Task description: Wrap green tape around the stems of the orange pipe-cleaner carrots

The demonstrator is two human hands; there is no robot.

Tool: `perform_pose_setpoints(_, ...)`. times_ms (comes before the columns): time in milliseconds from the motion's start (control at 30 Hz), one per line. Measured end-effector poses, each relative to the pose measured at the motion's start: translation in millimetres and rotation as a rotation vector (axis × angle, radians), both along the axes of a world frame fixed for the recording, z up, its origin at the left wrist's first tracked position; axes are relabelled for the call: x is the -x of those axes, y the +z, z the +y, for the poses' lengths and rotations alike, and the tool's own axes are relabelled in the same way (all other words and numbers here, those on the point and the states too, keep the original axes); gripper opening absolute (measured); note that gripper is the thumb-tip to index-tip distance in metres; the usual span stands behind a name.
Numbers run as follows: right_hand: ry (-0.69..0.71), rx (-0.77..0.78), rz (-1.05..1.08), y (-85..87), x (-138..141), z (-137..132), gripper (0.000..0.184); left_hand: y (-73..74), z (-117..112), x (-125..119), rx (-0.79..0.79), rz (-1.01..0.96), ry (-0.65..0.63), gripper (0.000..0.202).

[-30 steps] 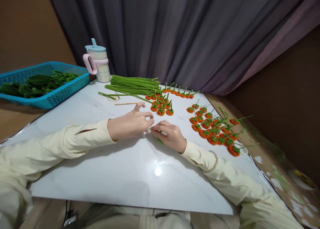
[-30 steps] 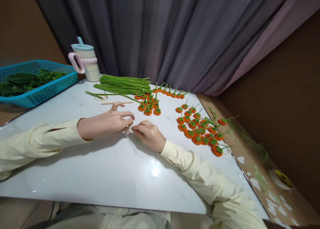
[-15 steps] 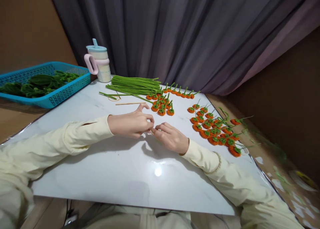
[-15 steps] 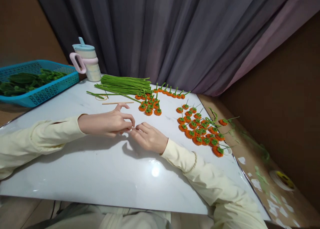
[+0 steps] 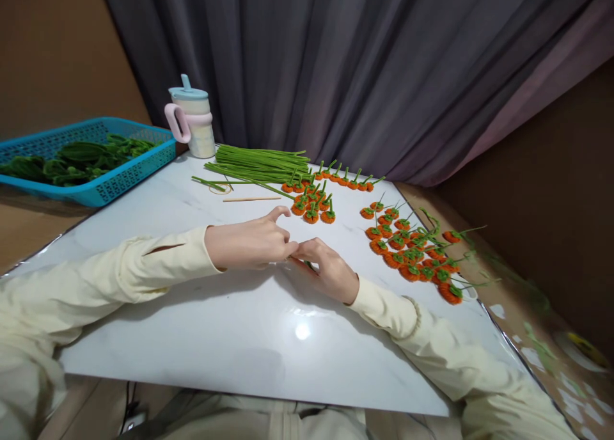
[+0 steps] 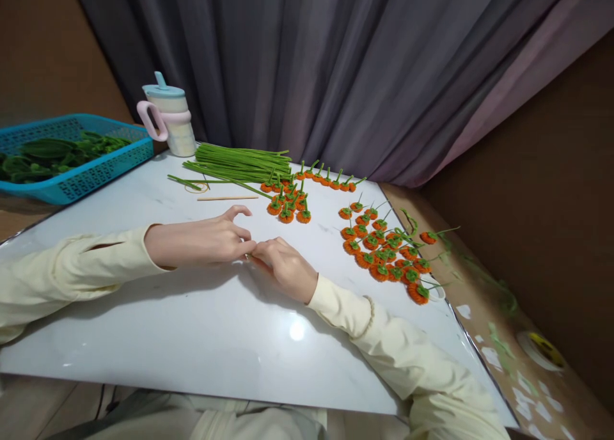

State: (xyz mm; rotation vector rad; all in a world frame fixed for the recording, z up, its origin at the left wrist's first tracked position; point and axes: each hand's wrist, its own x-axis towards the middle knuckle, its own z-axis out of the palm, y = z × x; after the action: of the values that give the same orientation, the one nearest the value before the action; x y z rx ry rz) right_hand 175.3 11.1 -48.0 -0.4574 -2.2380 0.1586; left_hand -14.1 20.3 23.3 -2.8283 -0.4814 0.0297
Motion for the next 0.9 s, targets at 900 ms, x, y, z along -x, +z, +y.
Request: perform_pose_setpoints(900,0.005,-0.419,-0.200,0.9,-1.6,2.6,0.019,-1.0,1.3,3.3,0.135,0.072,-0.026,0.022)
